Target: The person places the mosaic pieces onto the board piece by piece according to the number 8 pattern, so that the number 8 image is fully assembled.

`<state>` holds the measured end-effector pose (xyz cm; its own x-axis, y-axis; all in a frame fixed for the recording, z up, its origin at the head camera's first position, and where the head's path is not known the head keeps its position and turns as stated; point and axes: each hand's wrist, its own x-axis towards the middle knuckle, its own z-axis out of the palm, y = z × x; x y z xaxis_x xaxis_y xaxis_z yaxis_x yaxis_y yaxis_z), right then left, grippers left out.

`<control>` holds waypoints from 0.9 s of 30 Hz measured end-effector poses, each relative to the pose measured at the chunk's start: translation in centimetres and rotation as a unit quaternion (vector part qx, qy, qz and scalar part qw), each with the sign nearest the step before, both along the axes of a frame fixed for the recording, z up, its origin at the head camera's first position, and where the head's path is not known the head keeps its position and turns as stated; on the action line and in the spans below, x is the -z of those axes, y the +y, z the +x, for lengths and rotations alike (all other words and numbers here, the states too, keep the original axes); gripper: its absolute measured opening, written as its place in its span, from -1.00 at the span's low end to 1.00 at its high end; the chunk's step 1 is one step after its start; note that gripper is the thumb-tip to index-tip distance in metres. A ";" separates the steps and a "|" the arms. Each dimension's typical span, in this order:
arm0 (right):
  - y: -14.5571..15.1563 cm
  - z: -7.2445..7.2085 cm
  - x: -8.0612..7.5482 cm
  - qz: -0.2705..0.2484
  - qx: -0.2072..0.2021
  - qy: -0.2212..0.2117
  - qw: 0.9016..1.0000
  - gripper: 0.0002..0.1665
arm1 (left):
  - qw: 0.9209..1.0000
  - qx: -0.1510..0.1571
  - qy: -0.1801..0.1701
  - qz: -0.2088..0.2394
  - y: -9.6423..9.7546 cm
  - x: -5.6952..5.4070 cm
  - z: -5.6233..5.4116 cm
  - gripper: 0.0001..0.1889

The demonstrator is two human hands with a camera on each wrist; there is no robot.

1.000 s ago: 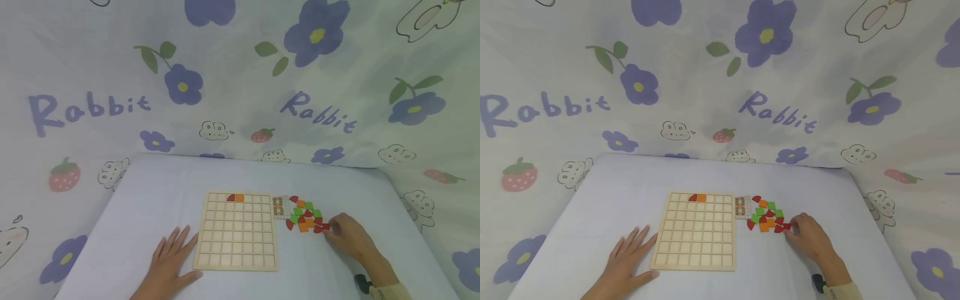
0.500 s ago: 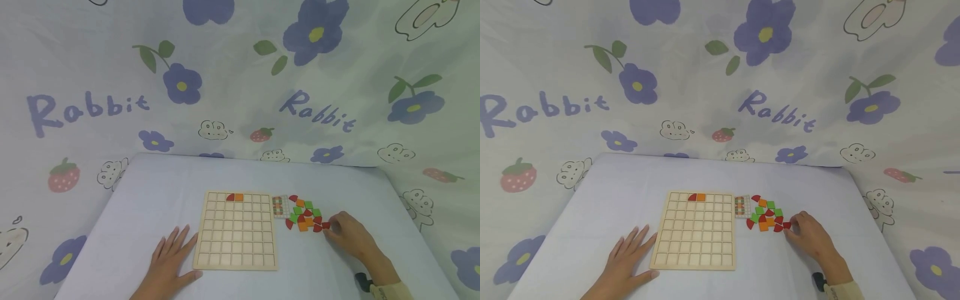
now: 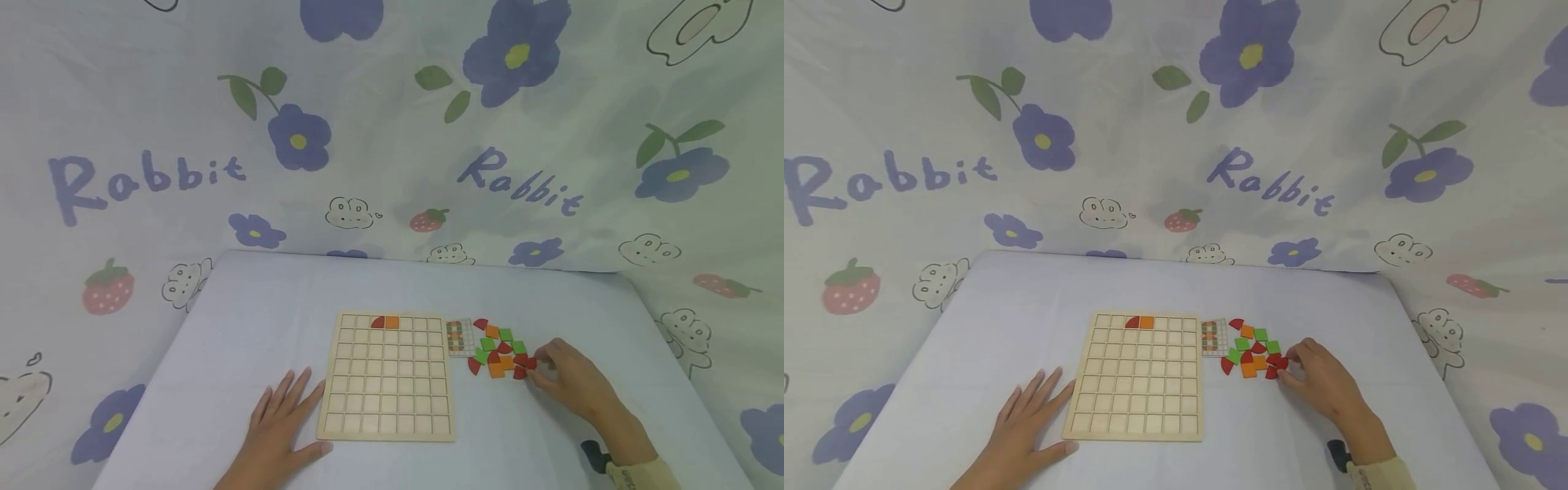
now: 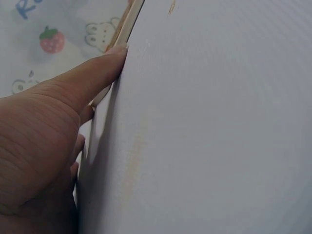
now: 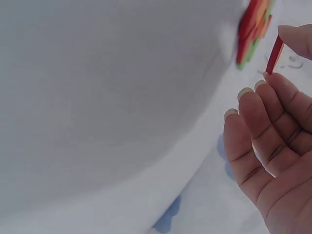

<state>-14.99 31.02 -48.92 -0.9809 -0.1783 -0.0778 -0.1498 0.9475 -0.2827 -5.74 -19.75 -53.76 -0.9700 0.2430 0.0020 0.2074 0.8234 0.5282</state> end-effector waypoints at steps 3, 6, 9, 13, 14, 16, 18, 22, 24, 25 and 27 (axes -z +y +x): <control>-0.6 -0.2 -0.5 0.002 -0.019 0.015 1.000 -0.59 | 1.000 -0.001 0.006 0.000 0.0 0.0 0.1 0.00; -1.5 -0.6 -1.0 0.003 -0.038 0.026 0.999 -0.60 | 1.000 -0.003 0.009 -0.002 0.0 0.0 0.1 0.00; -2.5 -1.1 -1.5 0.001 -0.063 0.036 0.997 -0.59 | 1.000 -0.006 0.002 -0.002 0.0 0.0 0.1 0.01; -3.8 -1.9 -2.0 0.006 -0.091 0.039 0.995 -0.59 | 1.000 -0.008 -0.015 0.000 0.0 -0.1 0.0 0.02; -4.1 -2.1 -2.0 0.011 -0.097 0.040 0.994 -0.59 | 1.000 -0.008 -0.016 -0.002 0.0 -0.1 -0.1 0.01; -4.6 -2.5 -2.2 0.015 -0.105 0.044 0.993 -0.59 | 1.000 -0.009 -0.022 -0.005 0.0 -0.1 -0.1 0.01; -5.1 -2.8 -2.3 0.013 -0.112 0.050 0.992 -0.58 | 1.000 -0.009 -0.024 -0.009 0.0 0.0 -0.2 0.01; -5.8 -3.1 -2.3 -0.004 -0.129 0.057 0.990 -0.59 | 1.000 -0.010 -0.026 -0.005 0.0 0.0 -0.2 0.01; -6.1 -3.2 -2.3 -0.014 -0.130 0.051 0.990 -0.60 | 1.000 -0.010 -0.022 -0.001 0.0 -0.1 -0.1 0.00; -6.3 -3.3 -2.3 -0.019 -0.129 0.046 0.990 -0.60 | 1.000 -0.010 -0.018 0.000 0.0 -0.1 0.0 0.00; -6.7 -3.4 -2.3 -0.026 -0.123 0.035 0.991 -0.60 | 1.000 -0.010 -0.013 0.005 0.1 -0.1 0.0 -0.01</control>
<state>-18.43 24.35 -46.62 -0.9101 -0.4143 0.0039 -0.3948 0.8642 -0.3121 -5.70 -19.66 -53.62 -0.9745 0.2231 -0.0220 0.1761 0.8225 0.5408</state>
